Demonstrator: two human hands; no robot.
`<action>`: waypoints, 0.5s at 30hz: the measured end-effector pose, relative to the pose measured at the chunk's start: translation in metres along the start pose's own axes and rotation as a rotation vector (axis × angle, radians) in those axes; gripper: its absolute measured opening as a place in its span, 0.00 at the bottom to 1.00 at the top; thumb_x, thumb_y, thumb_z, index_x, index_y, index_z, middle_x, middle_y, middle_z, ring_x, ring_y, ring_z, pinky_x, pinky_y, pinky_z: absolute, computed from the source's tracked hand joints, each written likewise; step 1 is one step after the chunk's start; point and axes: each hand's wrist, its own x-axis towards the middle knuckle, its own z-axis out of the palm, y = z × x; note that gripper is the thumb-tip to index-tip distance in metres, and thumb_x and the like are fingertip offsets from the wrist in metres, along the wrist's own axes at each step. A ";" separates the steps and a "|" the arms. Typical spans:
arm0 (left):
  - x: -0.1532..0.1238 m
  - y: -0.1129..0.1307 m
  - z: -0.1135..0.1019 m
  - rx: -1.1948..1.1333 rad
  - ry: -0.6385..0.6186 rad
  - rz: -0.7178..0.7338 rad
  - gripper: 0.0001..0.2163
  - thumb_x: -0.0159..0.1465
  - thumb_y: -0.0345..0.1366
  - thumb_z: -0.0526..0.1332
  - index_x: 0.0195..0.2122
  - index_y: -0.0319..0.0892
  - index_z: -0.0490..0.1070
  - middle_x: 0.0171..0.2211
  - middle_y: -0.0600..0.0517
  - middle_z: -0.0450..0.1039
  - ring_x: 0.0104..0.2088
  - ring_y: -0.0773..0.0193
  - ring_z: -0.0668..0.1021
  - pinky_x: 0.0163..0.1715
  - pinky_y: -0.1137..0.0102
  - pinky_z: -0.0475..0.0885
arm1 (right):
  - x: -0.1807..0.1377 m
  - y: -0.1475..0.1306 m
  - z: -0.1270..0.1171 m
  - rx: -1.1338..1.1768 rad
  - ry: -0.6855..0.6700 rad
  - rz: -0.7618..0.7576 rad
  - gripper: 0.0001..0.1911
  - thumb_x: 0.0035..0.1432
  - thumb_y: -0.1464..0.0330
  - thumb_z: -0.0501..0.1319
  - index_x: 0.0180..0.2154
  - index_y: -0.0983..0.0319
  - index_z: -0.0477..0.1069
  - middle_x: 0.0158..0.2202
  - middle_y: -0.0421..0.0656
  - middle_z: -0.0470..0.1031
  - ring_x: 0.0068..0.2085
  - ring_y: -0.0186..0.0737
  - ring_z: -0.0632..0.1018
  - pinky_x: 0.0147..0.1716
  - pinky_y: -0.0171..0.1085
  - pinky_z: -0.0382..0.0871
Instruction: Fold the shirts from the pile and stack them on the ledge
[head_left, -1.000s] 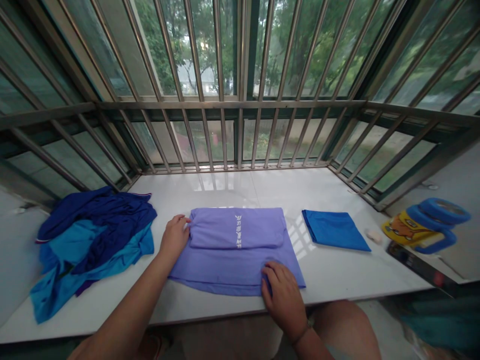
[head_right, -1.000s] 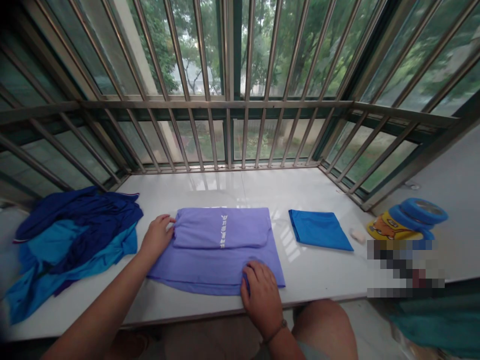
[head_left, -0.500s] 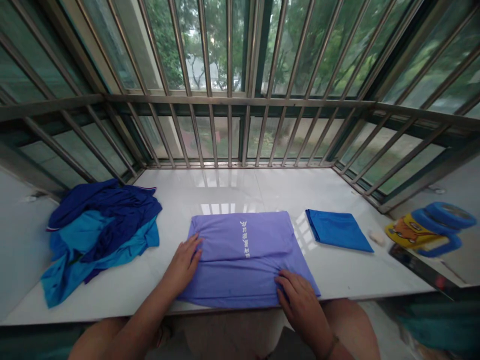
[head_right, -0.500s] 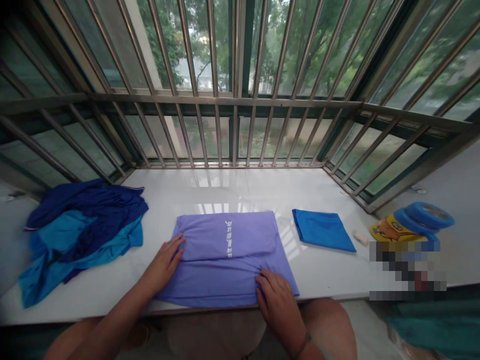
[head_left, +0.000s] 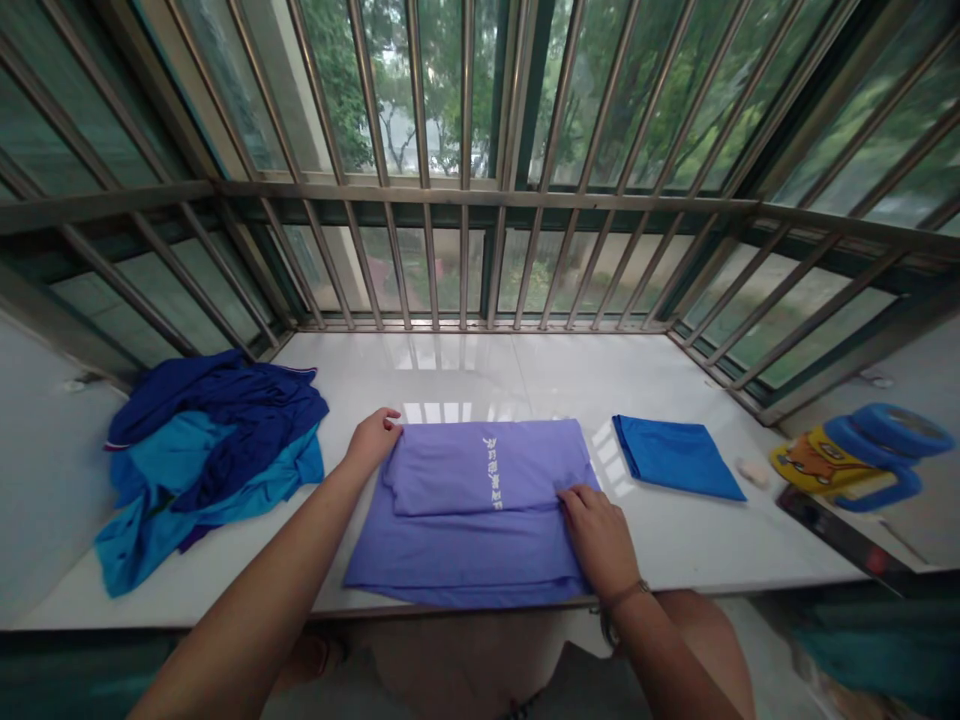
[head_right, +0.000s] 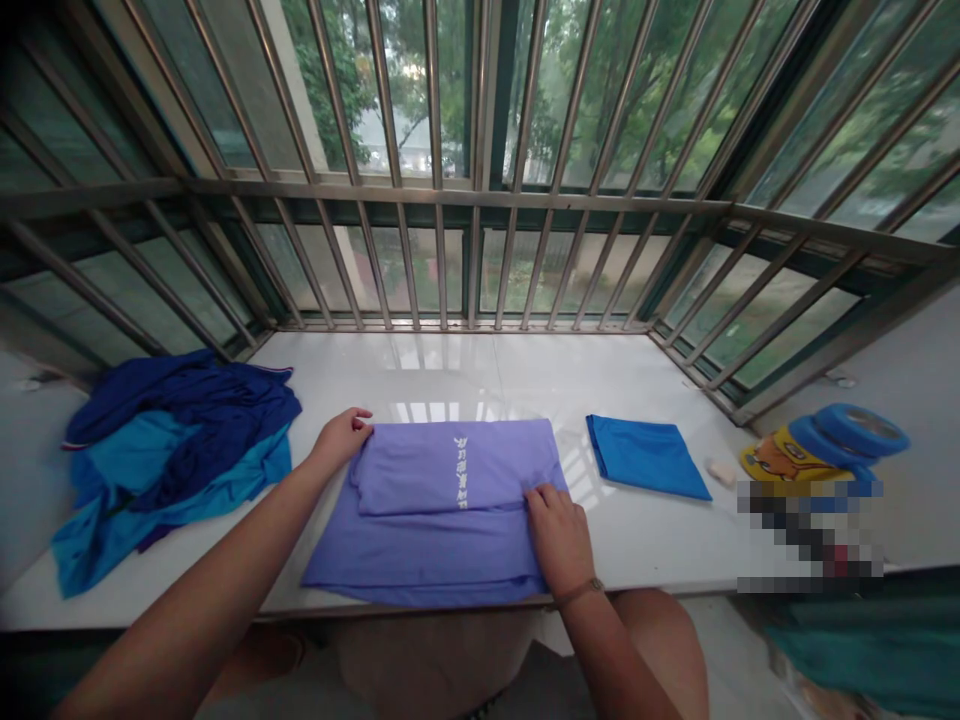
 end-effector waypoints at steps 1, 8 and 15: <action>0.003 -0.002 0.000 -0.003 0.004 -0.008 0.13 0.64 0.35 0.66 0.50 0.45 0.79 0.35 0.52 0.82 0.37 0.57 0.84 0.38 0.69 0.72 | 0.000 0.001 -0.001 0.003 -0.010 -0.004 0.12 0.72 0.71 0.61 0.51 0.53 0.80 0.48 0.47 0.81 0.47 0.49 0.79 0.43 0.43 0.68; 0.015 -0.013 -0.001 0.002 0.033 -0.143 0.12 0.59 0.44 0.72 0.39 0.44 0.78 0.35 0.45 0.83 0.43 0.45 0.84 0.41 0.62 0.73 | -0.004 0.004 -0.003 0.001 -0.041 -0.019 0.11 0.74 0.70 0.59 0.50 0.55 0.79 0.45 0.46 0.82 0.46 0.48 0.79 0.44 0.44 0.66; 0.028 -0.001 0.010 -0.176 0.005 -0.114 0.12 0.62 0.37 0.67 0.47 0.43 0.78 0.33 0.52 0.82 0.33 0.61 0.83 0.34 0.70 0.73 | -0.007 0.005 0.007 0.019 -0.026 -0.011 0.11 0.75 0.69 0.59 0.50 0.56 0.79 0.45 0.47 0.82 0.45 0.48 0.79 0.44 0.44 0.67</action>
